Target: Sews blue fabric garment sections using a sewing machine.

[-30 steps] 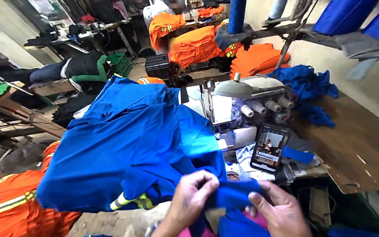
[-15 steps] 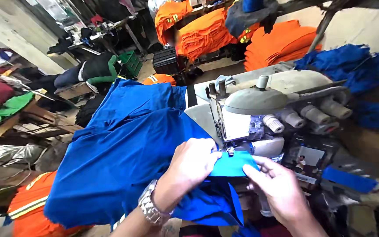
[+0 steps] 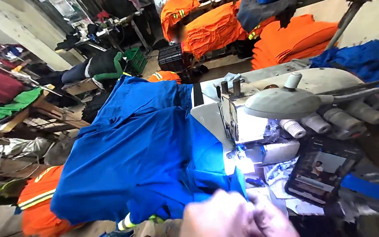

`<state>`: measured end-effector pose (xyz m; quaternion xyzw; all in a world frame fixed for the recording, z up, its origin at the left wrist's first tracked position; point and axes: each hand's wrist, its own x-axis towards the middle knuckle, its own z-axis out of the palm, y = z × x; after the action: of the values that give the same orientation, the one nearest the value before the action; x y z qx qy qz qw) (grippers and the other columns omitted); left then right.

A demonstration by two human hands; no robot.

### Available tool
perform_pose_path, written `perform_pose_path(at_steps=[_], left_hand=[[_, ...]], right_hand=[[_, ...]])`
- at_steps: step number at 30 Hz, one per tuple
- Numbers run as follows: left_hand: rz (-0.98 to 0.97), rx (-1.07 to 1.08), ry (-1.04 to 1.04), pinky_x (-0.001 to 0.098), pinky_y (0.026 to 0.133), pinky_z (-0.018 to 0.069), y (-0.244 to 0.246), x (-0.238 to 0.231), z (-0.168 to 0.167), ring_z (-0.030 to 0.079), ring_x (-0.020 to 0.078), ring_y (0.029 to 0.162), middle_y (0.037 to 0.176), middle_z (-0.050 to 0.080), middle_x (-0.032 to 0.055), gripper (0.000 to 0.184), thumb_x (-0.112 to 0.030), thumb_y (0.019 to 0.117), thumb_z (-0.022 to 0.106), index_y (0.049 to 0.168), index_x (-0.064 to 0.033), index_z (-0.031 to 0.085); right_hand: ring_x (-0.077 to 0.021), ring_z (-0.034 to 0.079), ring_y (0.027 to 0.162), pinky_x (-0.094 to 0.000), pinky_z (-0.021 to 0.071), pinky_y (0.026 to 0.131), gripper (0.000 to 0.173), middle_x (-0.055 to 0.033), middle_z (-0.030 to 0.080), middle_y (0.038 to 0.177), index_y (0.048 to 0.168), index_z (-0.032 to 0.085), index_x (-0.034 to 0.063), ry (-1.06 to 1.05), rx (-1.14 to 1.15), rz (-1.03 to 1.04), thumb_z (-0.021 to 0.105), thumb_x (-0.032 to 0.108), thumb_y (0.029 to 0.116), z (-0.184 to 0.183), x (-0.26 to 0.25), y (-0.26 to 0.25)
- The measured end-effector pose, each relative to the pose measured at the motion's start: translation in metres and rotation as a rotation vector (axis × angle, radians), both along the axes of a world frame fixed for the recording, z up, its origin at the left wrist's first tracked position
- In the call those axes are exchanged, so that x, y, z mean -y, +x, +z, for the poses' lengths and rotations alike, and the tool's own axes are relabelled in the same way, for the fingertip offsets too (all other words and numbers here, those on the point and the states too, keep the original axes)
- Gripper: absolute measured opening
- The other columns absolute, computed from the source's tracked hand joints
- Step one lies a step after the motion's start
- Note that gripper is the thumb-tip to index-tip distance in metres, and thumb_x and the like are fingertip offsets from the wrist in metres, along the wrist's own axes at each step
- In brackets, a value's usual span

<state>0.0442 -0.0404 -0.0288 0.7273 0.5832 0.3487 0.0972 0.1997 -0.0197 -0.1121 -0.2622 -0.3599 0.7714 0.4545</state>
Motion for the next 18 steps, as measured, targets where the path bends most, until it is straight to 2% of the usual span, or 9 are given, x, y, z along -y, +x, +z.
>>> perform_pose_path(at_steps=[1,2,4,6,8,9,11,14,18], left_hand=[[-0.04,-0.007,0.001,0.0293,0.061,0.0574,0.006,0.012,-0.008,0.07,0.0144,0.071,0.08,0.073,0.0081,0.014,-0.017,0.0967,0.069,0.093,-0.005,0.075],[-0.042,-0.046,0.038,0.0318,0.065,0.0574,0.004,0.015,-0.017,0.07,0.0154,0.075,0.083,0.074,0.0067,0.015,-0.023,0.0953,0.071,0.094,-0.0079,0.076],[0.014,-0.182,0.14,0.0404,0.088,0.0552,-0.021,0.0,-0.035,0.069,0.0165,0.101,0.105,0.074,0.0027,0.028,-0.041,0.0925,0.071,0.105,-0.0162,0.077],[0.019,-0.311,0.135,0.058,0.112,0.0407,-0.054,-0.032,-0.05,0.054,0.0223,0.136,0.141,0.063,0.0027,0.049,-0.055,0.0915,0.067,0.125,-0.0188,0.073],[-0.008,-0.371,0.048,0.0671,0.12,0.0249,-0.066,-0.057,-0.061,0.034,0.0227,0.152,0.158,0.048,-0.0006,0.066,-0.063,0.0895,0.063,0.139,-0.0191,0.065],[-0.011,-0.384,0.027,0.0684,0.121,0.0224,-0.062,-0.065,-0.063,0.032,0.0224,0.154,0.159,0.047,-0.0019,0.072,-0.066,0.0883,0.061,0.142,-0.0183,0.063],[0.02,-0.42,0.02,0.0686,0.121,0.0209,-0.047,-0.076,-0.062,0.036,0.0216,0.151,0.155,0.052,-0.0024,0.078,-0.073,0.0855,0.059,0.14,-0.0182,0.064],[0.088,-0.508,0.001,0.068,0.121,0.0216,-0.028,-0.083,-0.056,0.041,0.021,0.149,0.151,0.056,-0.0013,0.084,-0.08,0.0822,0.054,0.14,-0.0196,0.062],[0.144,-0.596,-0.02,0.0679,0.12,0.0224,-0.018,-0.086,-0.056,0.043,0.0262,0.147,0.15,0.057,0.0051,0.096,-0.087,0.0798,0.048,0.14,-0.0135,0.063]], right_hand=[[-0.0064,0.068,0.086,-0.0268,0.0591,0.077,0.021,0.0036,0.071,0.1,0.12,0.06,0.0094,-0.123,-0.072,0.07,0.045,0.007,0.1063,0.0,0.002,-0.007],[-0.0061,0.068,0.085,-0.0263,0.0585,0.077,0.024,0.0027,0.071,0.095,0.113,0.06,0.0088,-0.231,-0.102,0.079,0.039,0.002,0.1046,0.0,0.004,-0.013],[-0.0072,0.069,0.08,-0.0282,0.0601,0.076,0.027,0.0019,0.072,0.087,0.103,0.064,0.0102,-0.303,-0.101,0.093,0.038,0.002,0.1042,-0.01,0.004,-0.015],[-0.0108,0.066,0.079,-0.033,0.0563,0.077,0.026,0.0025,0.068,0.084,0.095,0.068,0.0147,-0.256,-0.217,0.259,0.045,0.012,0.1041,-0.032,-0.002,-0.007],[-0.0091,0.064,0.078,-0.0321,0.0549,0.076,0.027,0.0067,0.065,0.082,0.089,0.07,0.0221,-0.236,-0.289,0.423,0.049,0.03,0.1033,-0.043,-0.008,0.008],[-0.0082,0.063,0.076,-0.0309,0.0543,0.075,0.027,0.0077,0.064,0.081,0.089,0.072,0.0233,-0.242,-0.328,0.456,0.053,0.038,0.1023,-0.046,-0.011,0.017],[-0.0074,0.063,0.073,-0.0297,0.0549,0.073,0.029,0.0084,0.063,0.078,0.092,0.073,0.0231,-0.274,-0.428,0.437,0.059,0.047,0.0992,-0.051,-0.016,0.035],[-0.0084,0.064,0.071,-0.0304,0.056,0.074,0.022,0.007,0.064,0.076,0.096,0.073,0.0191,-0.275,-0.601,0.348,0.066,0.04,0.0968,-0.056,-0.025,0.057],[-0.0089,0.064,0.076,-0.029,0.0545,0.075,0.025,0.0061,0.063,0.081,0.1,0.072,0.0156,-0.255,-0.608,0.315,0.067,0.04,0.0958,-0.049,-0.037,0.063]])
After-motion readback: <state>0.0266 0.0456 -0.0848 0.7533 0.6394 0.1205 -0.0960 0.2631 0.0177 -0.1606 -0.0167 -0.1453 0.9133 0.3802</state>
